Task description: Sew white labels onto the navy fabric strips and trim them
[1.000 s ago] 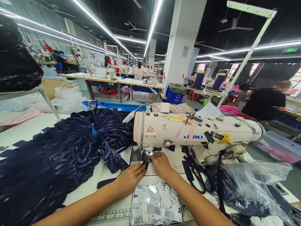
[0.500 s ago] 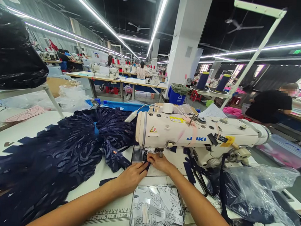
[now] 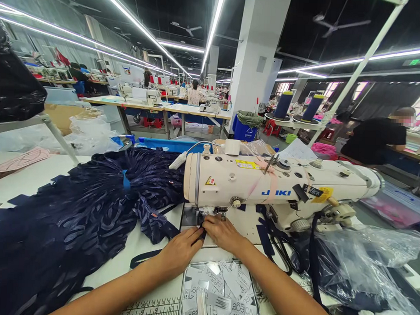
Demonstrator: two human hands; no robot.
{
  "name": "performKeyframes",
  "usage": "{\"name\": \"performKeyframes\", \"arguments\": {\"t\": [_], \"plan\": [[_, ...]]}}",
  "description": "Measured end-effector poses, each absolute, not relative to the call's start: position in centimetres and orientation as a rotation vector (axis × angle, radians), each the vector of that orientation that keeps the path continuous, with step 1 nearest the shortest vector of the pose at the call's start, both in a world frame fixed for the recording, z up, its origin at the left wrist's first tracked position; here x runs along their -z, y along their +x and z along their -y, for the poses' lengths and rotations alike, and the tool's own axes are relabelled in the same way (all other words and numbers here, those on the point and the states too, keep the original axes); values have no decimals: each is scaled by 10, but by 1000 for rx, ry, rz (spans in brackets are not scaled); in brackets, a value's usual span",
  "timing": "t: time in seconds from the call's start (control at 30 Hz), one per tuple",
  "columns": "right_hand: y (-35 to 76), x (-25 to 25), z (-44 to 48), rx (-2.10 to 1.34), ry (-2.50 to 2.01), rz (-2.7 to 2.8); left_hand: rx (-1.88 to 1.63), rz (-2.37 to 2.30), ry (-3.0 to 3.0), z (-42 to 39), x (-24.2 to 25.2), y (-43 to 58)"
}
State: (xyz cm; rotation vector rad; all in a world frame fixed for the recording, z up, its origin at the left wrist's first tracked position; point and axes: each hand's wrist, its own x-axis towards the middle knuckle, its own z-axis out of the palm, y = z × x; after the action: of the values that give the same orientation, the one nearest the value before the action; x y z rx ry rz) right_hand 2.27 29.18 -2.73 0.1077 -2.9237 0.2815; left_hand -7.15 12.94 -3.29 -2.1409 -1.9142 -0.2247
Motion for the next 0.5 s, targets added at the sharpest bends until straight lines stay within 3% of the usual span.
{"name": "performKeyframes", "arguments": {"t": [0.17,0.5], "plan": [[32,38,-298,36,387,2704,258,1837,-2069,-132,42,-74],[26,42,-309,208,305,2810,157,2013,-2029,-145,33,-74]]}}
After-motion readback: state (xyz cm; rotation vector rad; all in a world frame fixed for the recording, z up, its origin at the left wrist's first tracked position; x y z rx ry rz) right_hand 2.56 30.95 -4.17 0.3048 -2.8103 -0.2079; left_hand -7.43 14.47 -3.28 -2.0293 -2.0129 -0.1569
